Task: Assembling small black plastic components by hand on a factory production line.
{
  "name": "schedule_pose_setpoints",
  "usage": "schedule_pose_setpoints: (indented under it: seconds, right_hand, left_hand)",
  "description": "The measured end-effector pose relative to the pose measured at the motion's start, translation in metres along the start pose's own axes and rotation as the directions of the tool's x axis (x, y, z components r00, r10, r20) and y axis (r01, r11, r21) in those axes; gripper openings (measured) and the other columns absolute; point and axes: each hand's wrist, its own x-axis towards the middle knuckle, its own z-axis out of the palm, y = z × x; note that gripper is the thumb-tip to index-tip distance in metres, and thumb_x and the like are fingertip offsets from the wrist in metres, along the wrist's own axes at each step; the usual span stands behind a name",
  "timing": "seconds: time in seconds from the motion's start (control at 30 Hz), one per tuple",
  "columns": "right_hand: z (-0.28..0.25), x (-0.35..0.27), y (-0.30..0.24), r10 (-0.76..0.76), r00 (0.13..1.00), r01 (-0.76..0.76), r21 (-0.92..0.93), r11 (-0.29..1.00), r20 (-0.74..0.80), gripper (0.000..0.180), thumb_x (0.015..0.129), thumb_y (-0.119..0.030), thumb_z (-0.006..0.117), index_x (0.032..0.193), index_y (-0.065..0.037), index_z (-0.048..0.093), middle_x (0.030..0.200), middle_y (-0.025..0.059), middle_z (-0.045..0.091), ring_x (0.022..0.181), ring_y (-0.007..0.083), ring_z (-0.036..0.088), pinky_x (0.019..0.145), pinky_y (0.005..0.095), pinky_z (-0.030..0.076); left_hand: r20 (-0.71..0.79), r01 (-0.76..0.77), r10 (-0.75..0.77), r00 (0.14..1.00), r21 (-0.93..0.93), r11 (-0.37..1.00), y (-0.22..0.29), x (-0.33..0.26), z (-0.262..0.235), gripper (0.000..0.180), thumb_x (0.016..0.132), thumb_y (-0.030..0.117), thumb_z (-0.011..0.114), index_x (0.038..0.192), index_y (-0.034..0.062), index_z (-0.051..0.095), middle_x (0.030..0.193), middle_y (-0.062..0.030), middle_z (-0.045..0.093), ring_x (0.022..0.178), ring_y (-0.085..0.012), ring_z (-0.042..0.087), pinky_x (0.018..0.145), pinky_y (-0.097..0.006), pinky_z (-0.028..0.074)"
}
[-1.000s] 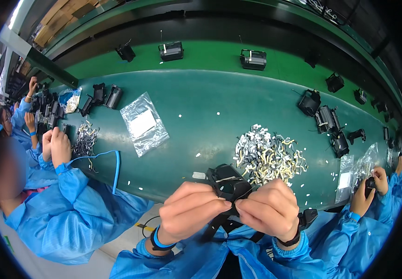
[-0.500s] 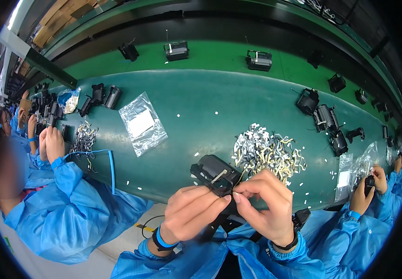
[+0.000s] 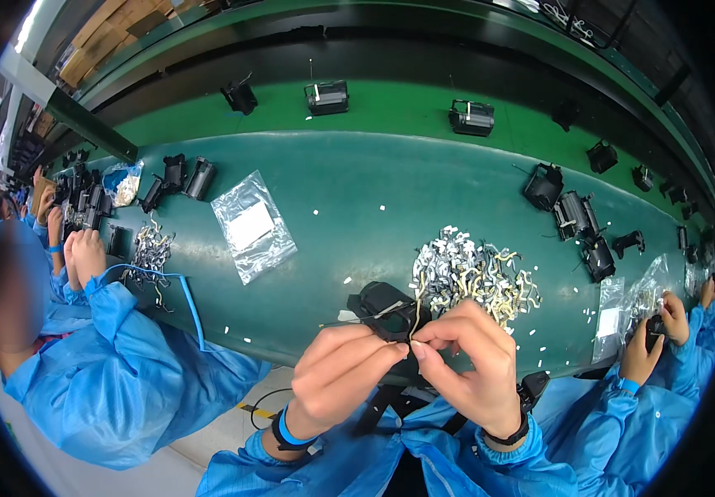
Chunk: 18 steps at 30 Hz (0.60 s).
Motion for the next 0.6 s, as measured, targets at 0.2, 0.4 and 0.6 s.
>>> schedule_pose_setpoints:
  seconds: [0.2,0.4,0.6]
  right_hand:
    - [0.003,-0.001,0.004,-0.011,1.000,0.011,-0.041,0.999,0.003,0.019,0.078,0.007,0.078,0.094,0.001,0.070,0.081,0.0089,0.063,0.071,0.0220,0.063,0.061,0.0319,0.049]
    - [-0.007,0.004,0.016,-0.223,0.974,0.222,0.017,0.975,0.050,0.017,0.077,0.005,0.080,0.093,0.000,0.074,0.084,0.0073,0.064,0.072,0.0212,0.062,0.060,0.0304,0.048]
    - [-0.006,-0.001,0.009,0.063,0.998,-0.064,0.039,0.997,0.028,0.017,0.078,0.004,0.079,0.094,-0.002,0.075,0.087,0.0060,0.064,0.072,0.0187,0.062,0.059,0.0293,0.047]
  left_hand:
    - [0.033,-0.065,0.064,0.997,0.037,0.997,-0.004,0.002,0.000,0.028,0.062,-0.002,0.085,0.089,0.0025,0.079,0.085,-0.0060,0.073,0.081,-0.0243,0.067,0.068,-0.033,0.054]
    - [-0.027,0.032,-0.037,0.999,-0.166,0.986,-0.006,0.001,0.003,0.027,0.064,-0.001,0.086,0.090,0.0021,0.079,0.084,-0.0075,0.073,0.077,-0.0245,0.066,0.067,-0.033,0.053]
    - [-0.041,0.032,-0.039,0.998,-0.171,0.985,-0.005,0.003,0.006,0.025,0.065,-0.003,0.085,0.089,0.0012,0.079,0.083,-0.0083,0.074,0.076,-0.0248,0.066,0.066,-0.033,0.053]
